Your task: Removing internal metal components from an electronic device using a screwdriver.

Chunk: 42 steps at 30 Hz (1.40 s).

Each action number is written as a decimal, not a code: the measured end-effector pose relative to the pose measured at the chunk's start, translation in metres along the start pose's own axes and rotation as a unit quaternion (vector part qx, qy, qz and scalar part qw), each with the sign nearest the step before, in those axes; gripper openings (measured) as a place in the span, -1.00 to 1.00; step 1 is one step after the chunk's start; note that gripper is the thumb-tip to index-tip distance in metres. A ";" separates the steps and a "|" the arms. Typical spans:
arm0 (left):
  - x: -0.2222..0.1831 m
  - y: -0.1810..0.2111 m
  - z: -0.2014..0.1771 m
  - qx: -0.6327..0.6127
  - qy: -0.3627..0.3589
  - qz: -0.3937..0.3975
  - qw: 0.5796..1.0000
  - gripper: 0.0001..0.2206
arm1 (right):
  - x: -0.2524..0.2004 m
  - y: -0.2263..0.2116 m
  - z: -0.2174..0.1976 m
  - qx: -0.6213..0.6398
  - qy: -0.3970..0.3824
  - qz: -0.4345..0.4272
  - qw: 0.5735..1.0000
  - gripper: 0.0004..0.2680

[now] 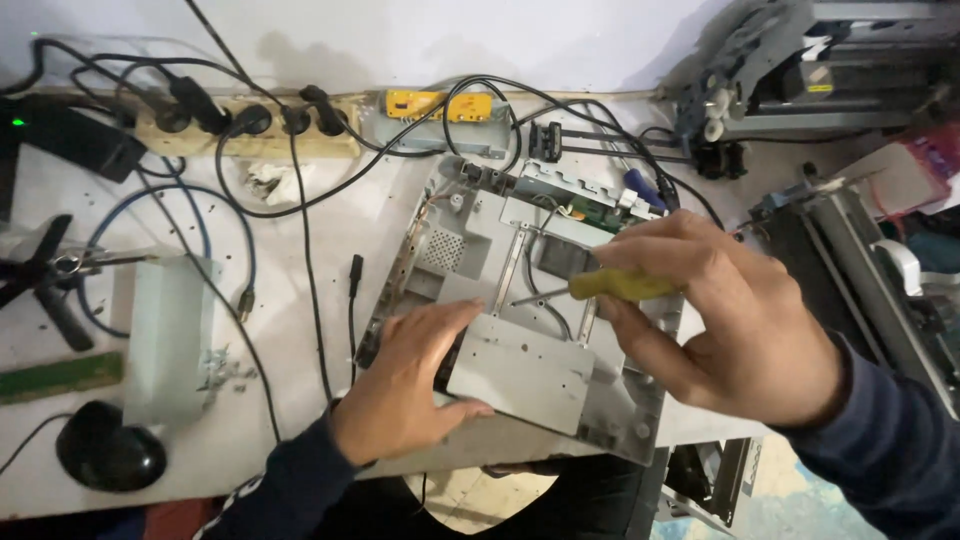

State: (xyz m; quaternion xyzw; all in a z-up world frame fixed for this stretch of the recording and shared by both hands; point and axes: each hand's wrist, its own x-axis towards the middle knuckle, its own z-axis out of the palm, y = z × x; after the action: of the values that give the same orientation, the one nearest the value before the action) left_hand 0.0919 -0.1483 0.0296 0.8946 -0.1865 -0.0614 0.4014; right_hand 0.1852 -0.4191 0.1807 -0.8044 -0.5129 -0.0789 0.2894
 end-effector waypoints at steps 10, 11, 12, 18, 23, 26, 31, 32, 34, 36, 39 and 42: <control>0.003 0.008 -0.007 0.006 -0.014 -0.017 1.000 -0.08 | 0.019 0.006 0.007 0.047 -0.036 0.009 0.998 -0.73; 0.003 0.008 -0.007 0.003 -0.015 -0.016 1.000 -0.09 | 0.021 0.007 0.008 0.049 -0.037 0.010 0.998 -0.73; 0.003 0.009 -0.007 0.000 -0.015 -0.015 1.000 -0.10 | 0.022 0.007 0.008 0.051 -0.038 0.011 0.998 -0.74; 0.005 0.011 -0.008 0.009 -0.009 -0.018 1.000 -0.11 | 0.021 0.015 0.012 0.016 -0.035 0.028 0.999 -0.79; 0.004 0.010 -0.006 0.014 -0.001 -0.010 1.000 -0.11 | 0.023 0.011 0.010 0.015 -0.026 0.044 0.999 -0.80; 0.004 0.010 -0.007 0.005 -0.015 -0.021 1.000 -0.12 | 0.020 0.012 0.011 0.016 -0.024 0.049 0.998 -0.78; 0.004 0.010 -0.007 -0.003 -0.029 -0.039 0.999 -0.08 | 0.022 0.010 0.008 0.006 -0.035 0.040 0.999 -0.77; 0.004 0.008 -0.006 -0.005 -0.034 -0.043 0.998 -0.08 | 0.026 0.004 0.006 0.014 -0.025 0.075 0.997 -0.80; 0.004 0.007 -0.006 -0.007 -0.042 -0.049 0.998 -0.09 | 0.022 0.001 0.005 0.024 -0.015 0.111 0.993 -0.83; 0.004 0.007 -0.006 -0.005 -0.039 -0.043 0.998 -0.07 | 0.007 0.005 0.007 0.042 -0.065 0.174 0.982 -0.71; 0.005 0.005 -0.006 -0.020 -0.059 -0.060 0.996 -0.06 | 0.024 -0.003 0.007 0.025 -0.036 0.183 0.982 -0.81; 0.005 0.002 -0.005 -0.021 -0.071 -0.068 0.995 -0.07 | 0.017 0.009 0.010 0.046 -0.038 0.124 0.991 -0.80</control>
State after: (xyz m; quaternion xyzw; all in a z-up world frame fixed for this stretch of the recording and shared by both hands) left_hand 0.0975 -0.1480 0.0350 0.8900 -0.1517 -0.1562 0.4006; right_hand 0.1991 -0.4032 0.1757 -0.8500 -0.4231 0.0119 0.3136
